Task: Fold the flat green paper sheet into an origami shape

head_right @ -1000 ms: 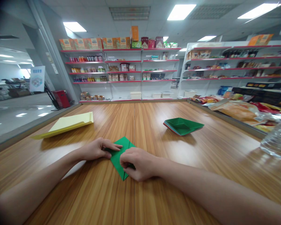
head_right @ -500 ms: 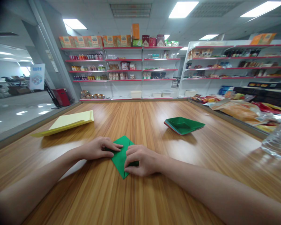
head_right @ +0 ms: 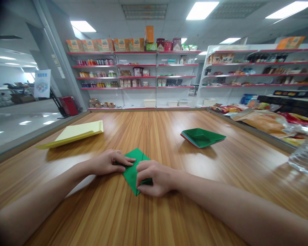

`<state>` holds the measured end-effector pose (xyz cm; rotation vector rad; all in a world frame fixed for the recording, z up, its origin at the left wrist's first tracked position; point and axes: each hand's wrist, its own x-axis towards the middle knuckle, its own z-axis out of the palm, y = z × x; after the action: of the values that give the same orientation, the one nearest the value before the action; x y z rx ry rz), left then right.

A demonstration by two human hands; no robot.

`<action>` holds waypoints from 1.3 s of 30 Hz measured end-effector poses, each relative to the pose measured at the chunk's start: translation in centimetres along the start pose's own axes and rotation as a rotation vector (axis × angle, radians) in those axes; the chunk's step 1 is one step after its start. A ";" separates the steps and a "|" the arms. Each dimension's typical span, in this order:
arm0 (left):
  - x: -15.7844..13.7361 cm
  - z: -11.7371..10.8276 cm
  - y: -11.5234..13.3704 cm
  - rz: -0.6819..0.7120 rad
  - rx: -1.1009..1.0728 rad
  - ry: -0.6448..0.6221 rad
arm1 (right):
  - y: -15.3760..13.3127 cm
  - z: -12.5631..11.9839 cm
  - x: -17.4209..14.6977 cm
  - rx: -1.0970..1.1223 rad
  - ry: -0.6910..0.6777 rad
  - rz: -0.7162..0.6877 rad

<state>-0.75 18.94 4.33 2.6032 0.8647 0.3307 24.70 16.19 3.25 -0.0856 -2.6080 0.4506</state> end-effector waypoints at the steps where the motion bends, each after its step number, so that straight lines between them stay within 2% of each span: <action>1: 0.0 0.0 0.0 0.000 -0.001 0.000 | 0.1 0.1 -0.1 0.008 0.004 0.005; 11: 0.1 0.0 0.2 0.006 -0.012 -0.008 | -1.2 -0.5 0.5 -0.121 -0.090 0.040; 24: 0.1 0.0 0.5 0.027 -0.040 -0.024 | -1.0 0.0 0.1 -0.106 -0.069 -0.092; 30: 0.1 -0.1 0.9 0.035 -0.049 -0.026 | -0.2 -0.2 -0.2 -0.112 -0.013 -0.086; 39: 0.1 -0.1 0.8 0.032 -0.033 -0.025 | -0.2 -0.2 0.0 -0.121 -0.029 -0.088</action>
<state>-0.29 18.46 4.72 2.5874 0.8026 0.3175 24.78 16.07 3.55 -0.0053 -2.6534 0.2643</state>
